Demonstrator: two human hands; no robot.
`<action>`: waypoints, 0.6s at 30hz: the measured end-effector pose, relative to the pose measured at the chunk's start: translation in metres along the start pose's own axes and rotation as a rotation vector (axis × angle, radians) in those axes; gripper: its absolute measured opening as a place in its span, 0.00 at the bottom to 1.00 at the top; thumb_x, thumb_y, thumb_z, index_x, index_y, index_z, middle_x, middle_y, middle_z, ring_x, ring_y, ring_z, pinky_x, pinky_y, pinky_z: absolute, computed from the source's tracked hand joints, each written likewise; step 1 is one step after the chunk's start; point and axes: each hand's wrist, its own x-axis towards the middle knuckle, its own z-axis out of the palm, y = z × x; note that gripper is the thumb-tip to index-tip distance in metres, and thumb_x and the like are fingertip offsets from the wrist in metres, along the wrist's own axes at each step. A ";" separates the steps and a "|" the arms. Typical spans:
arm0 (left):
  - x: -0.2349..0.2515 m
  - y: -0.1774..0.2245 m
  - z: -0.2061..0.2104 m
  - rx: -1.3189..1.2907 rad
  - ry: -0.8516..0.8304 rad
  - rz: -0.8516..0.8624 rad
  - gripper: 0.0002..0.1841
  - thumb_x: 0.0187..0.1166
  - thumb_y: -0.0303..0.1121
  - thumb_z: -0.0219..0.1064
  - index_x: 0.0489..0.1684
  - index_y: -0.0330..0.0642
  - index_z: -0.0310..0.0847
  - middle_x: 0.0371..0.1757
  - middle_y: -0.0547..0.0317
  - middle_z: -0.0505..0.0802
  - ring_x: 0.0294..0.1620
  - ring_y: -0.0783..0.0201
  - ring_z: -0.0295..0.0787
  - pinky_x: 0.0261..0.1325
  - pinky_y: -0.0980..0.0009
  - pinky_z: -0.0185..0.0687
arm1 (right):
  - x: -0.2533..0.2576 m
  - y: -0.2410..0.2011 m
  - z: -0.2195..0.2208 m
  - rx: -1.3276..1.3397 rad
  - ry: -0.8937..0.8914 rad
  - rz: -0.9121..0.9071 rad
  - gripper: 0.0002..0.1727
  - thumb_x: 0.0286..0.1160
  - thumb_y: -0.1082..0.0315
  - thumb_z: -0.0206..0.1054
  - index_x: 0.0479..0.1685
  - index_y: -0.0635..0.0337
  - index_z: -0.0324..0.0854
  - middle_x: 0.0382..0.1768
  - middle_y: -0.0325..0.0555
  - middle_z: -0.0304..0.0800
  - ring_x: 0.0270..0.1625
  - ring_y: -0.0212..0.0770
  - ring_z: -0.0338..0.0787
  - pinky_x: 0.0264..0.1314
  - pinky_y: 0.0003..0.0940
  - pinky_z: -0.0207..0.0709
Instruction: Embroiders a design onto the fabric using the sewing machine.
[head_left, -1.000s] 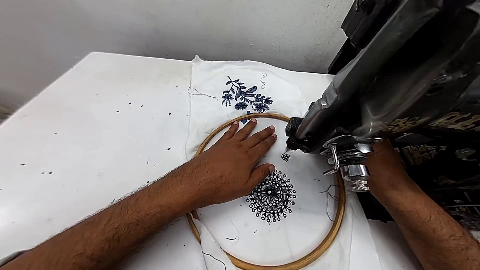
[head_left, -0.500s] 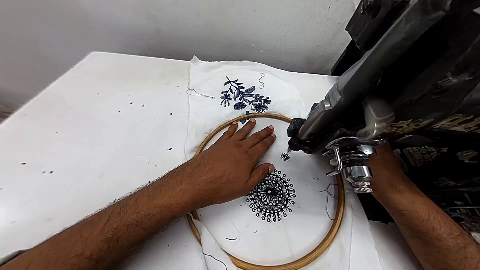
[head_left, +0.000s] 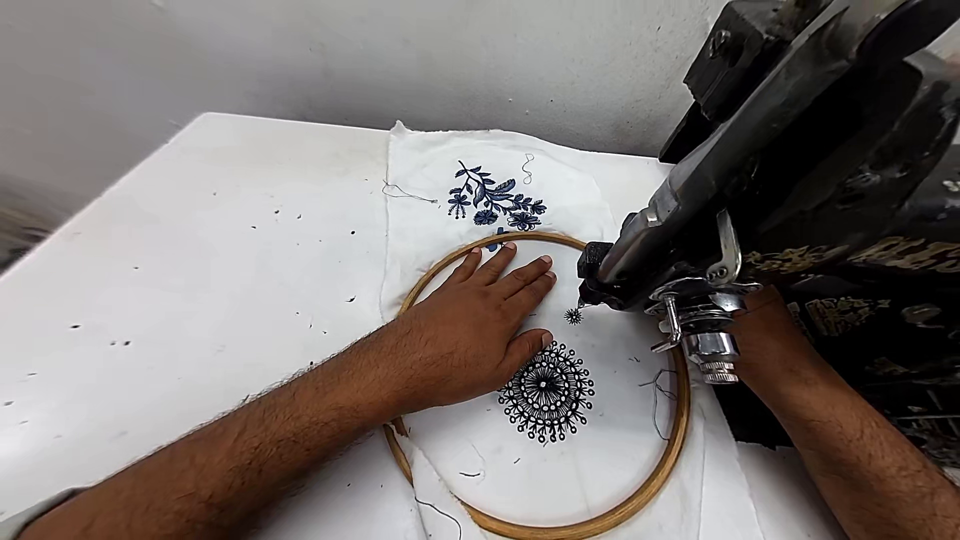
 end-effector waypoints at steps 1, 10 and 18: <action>0.000 0.000 0.000 -0.001 0.002 0.000 0.34 0.92 0.56 0.39 0.92 0.48 0.62 0.94 0.61 0.64 0.96 0.50 0.50 0.93 0.41 0.43 | 0.000 -0.001 0.000 -0.010 0.006 -0.014 0.09 0.65 0.72 0.72 0.42 0.65 0.83 0.37 0.45 0.85 0.43 0.26 0.83 0.49 0.24 0.73; 0.000 0.000 0.000 -0.003 0.002 -0.002 0.34 0.92 0.57 0.40 0.92 0.48 0.62 0.94 0.62 0.64 0.96 0.50 0.50 0.93 0.40 0.44 | 0.001 -0.002 -0.004 -0.042 -0.009 -0.010 0.09 0.68 0.70 0.71 0.42 0.66 0.84 0.37 0.50 0.86 0.44 0.34 0.85 0.48 0.34 0.75; 0.000 0.000 -0.001 -0.005 -0.008 -0.003 0.34 0.92 0.57 0.40 0.92 0.48 0.62 0.94 0.62 0.64 0.96 0.50 0.50 0.93 0.40 0.43 | 0.000 0.000 -0.002 -0.050 0.008 -0.034 0.09 0.67 0.69 0.71 0.42 0.65 0.83 0.37 0.48 0.86 0.45 0.32 0.85 0.49 0.30 0.75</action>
